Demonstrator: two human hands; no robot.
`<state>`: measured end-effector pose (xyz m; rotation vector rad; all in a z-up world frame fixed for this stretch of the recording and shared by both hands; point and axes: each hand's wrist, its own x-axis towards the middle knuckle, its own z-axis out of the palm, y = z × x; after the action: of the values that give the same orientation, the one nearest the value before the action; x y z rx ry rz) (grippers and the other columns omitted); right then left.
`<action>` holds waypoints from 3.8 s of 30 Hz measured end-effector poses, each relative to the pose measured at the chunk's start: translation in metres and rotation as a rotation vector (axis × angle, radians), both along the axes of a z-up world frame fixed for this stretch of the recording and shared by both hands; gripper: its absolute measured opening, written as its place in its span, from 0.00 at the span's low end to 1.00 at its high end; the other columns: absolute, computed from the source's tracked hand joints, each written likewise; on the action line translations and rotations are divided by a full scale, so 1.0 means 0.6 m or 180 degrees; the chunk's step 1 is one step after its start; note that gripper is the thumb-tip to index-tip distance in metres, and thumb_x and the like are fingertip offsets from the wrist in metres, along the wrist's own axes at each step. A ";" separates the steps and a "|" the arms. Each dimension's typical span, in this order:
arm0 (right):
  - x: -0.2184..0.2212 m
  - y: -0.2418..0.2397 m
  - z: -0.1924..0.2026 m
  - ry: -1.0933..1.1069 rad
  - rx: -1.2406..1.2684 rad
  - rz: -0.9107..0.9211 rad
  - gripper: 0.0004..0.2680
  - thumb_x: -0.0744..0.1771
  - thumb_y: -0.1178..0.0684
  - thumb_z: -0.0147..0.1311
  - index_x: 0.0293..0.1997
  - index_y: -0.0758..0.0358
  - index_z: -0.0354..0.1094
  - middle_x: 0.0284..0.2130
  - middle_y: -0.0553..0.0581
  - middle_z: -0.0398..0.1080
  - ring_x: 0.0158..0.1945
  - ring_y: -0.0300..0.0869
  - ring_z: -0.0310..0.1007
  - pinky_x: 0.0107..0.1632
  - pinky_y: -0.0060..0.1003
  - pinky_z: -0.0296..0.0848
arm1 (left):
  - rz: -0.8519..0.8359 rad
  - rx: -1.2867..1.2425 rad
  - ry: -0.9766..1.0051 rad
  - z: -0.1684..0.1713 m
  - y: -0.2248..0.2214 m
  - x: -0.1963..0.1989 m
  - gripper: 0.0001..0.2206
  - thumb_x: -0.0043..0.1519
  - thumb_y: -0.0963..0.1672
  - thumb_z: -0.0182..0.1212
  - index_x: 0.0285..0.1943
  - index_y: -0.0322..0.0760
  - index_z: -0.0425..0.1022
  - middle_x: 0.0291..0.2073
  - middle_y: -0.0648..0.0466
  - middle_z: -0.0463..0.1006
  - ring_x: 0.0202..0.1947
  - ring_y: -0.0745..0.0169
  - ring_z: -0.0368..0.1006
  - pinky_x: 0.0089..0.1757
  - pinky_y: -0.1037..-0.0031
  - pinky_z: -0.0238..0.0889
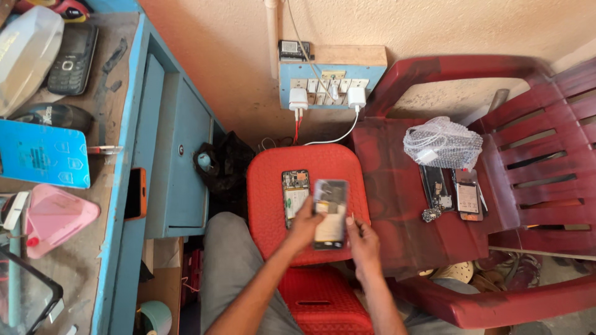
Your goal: The person disassembles a smartphone by removing screws and separating the back cover. They then use a plastic tool to pry open the device and disconnect internal components. The person continues to manipulate the internal parts and reassemble the device.
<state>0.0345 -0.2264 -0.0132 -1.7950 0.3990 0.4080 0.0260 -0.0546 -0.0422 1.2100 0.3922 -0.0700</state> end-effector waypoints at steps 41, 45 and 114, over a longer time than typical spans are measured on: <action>0.041 -0.153 0.166 -0.0827 -0.1333 -0.0423 0.11 0.66 0.49 0.60 0.48 0.64 0.75 0.27 0.50 0.72 0.30 0.35 0.66 0.33 0.36 0.67 | -0.0817 0.3780 0.0014 0.131 -0.085 0.006 0.50 0.46 0.47 0.77 0.74 0.21 0.47 0.71 0.32 0.52 0.64 0.32 0.57 0.60 0.50 0.56; 0.008 -0.140 0.141 -0.0466 -0.1066 -0.0410 0.10 0.67 0.48 0.60 0.47 0.64 0.77 0.26 0.50 0.67 0.29 0.36 0.60 0.31 0.37 0.62 | -0.1049 0.3793 0.0018 0.119 -0.088 0.005 0.51 0.43 0.44 0.77 0.74 0.20 0.46 0.71 0.30 0.50 0.63 0.30 0.56 0.62 0.51 0.53; 0.293 -0.375 -0.091 0.0948 -0.1441 -0.1505 0.13 0.65 0.49 0.68 0.39 0.71 0.70 0.23 0.57 0.73 0.20 0.39 0.67 0.22 0.35 0.66 | -0.2465 0.2746 -0.0959 0.126 -0.014 -0.101 0.13 0.63 0.44 0.62 0.55 0.34 0.76 0.41 0.41 0.81 0.43 0.40 0.77 0.44 0.53 0.69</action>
<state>0.2103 -0.4514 -0.0677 -1.9935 1.1740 0.2590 -0.0346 -0.0630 0.0337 2.1385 -0.3844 -0.4095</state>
